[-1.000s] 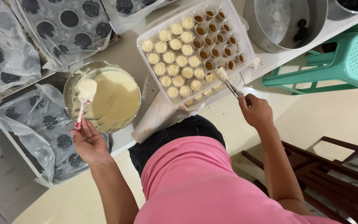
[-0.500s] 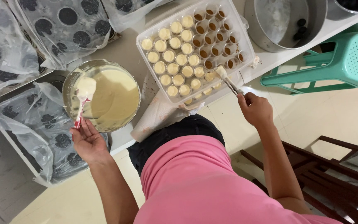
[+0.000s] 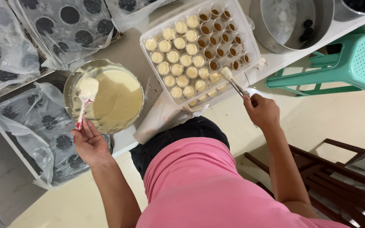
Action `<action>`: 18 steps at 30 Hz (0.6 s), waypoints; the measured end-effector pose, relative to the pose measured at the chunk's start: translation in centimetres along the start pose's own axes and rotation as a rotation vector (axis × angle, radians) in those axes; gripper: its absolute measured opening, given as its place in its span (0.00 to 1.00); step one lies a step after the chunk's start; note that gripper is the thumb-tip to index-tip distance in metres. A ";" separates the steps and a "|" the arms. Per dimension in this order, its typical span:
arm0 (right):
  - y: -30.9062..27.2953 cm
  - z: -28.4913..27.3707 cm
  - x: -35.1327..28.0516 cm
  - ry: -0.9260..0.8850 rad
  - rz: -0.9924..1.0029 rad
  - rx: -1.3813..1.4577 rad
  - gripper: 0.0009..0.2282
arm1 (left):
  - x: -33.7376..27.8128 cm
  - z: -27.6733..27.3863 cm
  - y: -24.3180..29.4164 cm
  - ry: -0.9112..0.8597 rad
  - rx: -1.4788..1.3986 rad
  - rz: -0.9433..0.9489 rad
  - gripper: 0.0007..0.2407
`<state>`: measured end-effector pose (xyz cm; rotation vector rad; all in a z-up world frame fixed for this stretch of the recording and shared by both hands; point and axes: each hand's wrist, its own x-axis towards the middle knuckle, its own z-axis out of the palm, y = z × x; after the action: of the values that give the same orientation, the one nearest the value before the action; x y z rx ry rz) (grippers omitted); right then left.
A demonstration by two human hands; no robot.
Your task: Filling small muffin or cupcake molds with batter using a scoop and a spatula.
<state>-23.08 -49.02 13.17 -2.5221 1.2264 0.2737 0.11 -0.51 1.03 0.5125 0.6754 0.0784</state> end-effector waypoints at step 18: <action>-0.6 -0.5 -0.1 -0.037 0.030 0.073 0.24 | 0.6 -0.9 0.0 -0.059 0.001 -0.008 0.11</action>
<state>-22.62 -48.78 13.77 -2.4278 1.2384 0.2765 0.00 -0.01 0.12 0.5109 0.6199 0.0549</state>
